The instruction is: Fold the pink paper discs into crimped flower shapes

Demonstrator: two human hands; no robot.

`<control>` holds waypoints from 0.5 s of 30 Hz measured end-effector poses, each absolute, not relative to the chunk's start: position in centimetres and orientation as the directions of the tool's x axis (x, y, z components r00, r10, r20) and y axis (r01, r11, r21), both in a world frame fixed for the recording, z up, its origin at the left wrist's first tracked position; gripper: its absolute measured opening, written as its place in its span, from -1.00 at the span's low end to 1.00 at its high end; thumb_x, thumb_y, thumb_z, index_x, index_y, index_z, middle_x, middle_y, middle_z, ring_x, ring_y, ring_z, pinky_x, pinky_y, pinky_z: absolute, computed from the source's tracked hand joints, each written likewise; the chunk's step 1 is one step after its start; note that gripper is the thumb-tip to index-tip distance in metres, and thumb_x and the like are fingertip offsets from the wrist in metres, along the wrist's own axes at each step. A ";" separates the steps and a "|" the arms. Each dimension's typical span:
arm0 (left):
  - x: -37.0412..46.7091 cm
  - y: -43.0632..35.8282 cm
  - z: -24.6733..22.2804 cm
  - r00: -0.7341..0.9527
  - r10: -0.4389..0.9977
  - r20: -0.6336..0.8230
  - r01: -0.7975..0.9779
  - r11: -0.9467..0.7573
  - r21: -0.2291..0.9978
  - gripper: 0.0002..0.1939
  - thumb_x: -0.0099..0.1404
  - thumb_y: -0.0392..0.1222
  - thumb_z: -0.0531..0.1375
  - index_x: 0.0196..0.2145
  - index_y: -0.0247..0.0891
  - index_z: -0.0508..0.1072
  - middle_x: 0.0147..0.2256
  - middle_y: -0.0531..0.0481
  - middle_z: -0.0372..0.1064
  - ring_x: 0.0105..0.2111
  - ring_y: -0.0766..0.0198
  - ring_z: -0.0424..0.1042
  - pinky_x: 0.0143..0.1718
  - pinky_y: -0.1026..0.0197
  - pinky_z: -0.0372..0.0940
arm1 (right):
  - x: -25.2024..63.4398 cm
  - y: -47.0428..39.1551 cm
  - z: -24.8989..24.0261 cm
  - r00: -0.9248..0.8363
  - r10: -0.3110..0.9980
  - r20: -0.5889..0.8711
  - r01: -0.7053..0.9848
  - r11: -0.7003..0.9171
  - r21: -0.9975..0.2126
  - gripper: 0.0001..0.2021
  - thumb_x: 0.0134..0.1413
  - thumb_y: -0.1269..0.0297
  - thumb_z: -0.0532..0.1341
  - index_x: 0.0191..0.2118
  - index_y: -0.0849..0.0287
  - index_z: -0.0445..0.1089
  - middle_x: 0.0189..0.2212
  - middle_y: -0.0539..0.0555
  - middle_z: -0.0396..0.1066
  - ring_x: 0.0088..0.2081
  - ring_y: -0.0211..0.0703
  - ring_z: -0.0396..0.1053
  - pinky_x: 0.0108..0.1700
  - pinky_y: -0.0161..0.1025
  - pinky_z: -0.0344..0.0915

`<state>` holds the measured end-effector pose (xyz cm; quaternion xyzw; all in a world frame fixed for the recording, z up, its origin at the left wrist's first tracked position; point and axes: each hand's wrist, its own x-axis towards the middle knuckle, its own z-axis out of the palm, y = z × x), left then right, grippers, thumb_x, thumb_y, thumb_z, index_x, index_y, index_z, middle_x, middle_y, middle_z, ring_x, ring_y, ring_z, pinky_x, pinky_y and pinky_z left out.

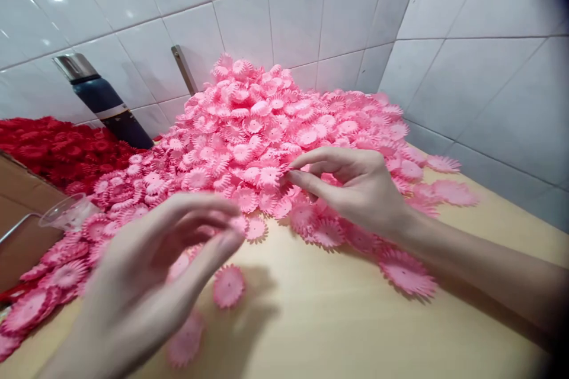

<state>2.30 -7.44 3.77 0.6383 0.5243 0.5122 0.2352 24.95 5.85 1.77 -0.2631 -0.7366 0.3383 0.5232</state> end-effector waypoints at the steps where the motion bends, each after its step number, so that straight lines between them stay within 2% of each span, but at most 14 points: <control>1: 3.5 -5.4 4.6 -0.038 0.922 0.385 0.429 -0.334 0.840 -0.75 0.19 -0.26 0.32 -0.14 -0.22 0.52 -0.11 -0.11 0.48 -0.17 0.13 0.50 -0.18 0.14 0.48 | 25.0 5.8 1.7 -0.311 0.743 0.592 0.042 0.633 -0.773 -0.92 0.07 0.29 0.32 -0.26 0.04 0.54 -0.34 0.00 0.56 -0.36 -0.20 0.49 -0.36 -0.23 0.45; 3: 5.7 -1.6 5.2 0.038 0.931 0.363 0.388 -0.348 0.853 -0.76 0.19 -0.27 0.32 -0.15 -0.22 0.51 -0.11 -0.08 0.50 -0.17 0.16 0.52 -0.18 0.17 0.49 | 25.1 5.8 1.7 -0.323 0.728 0.605 0.043 0.649 -0.759 -0.90 0.08 0.33 0.32 -0.25 0.02 0.54 -0.33 -0.01 0.56 -0.32 -0.20 0.50 -0.28 -0.23 0.48; 7: 8.0 1.9 2.9 0.129 0.908 0.398 0.154 -0.414 0.897 -0.71 0.17 -0.33 0.33 -0.12 -0.24 0.50 -0.14 -0.04 0.52 -0.16 0.22 0.53 -0.05 0.14 0.46 | 25.3 6.2 1.5 -0.326 0.721 0.611 0.046 0.658 -0.751 -0.84 0.04 0.38 0.33 -0.23 0.02 0.54 -0.32 -0.02 0.55 -0.26 -0.17 0.49 -0.21 -0.20 0.48; 11: 7.7 2.1 0.2 0.046 0.907 0.418 -0.015 -0.418 0.908 -0.63 0.09 -0.41 0.37 -0.14 -0.16 0.51 -0.19 0.04 0.50 -0.18 0.27 0.52 -0.10 0.20 0.49 | 25.3 6.2 1.5 -0.396 0.765 0.507 0.012 0.557 -0.831 -0.90 0.03 0.34 0.34 -0.27 0.08 0.55 -0.32 0.02 0.56 -0.27 -0.14 0.51 -0.24 -0.21 0.50; 15: 7.1 2.2 -0.6 0.078 0.905 0.417 -0.084 -0.411 0.908 -0.51 0.00 -0.43 0.42 -0.12 -0.08 0.54 -0.16 0.05 0.43 -0.13 0.23 0.50 -0.13 0.18 0.52 | 25.2 5.9 1.8 -0.416 0.830 0.371 0.010 0.412 -0.911 -0.90 -0.08 0.33 0.41 -0.35 0.11 0.56 -0.37 0.01 0.56 -0.33 -0.15 0.53 -0.26 -0.25 0.51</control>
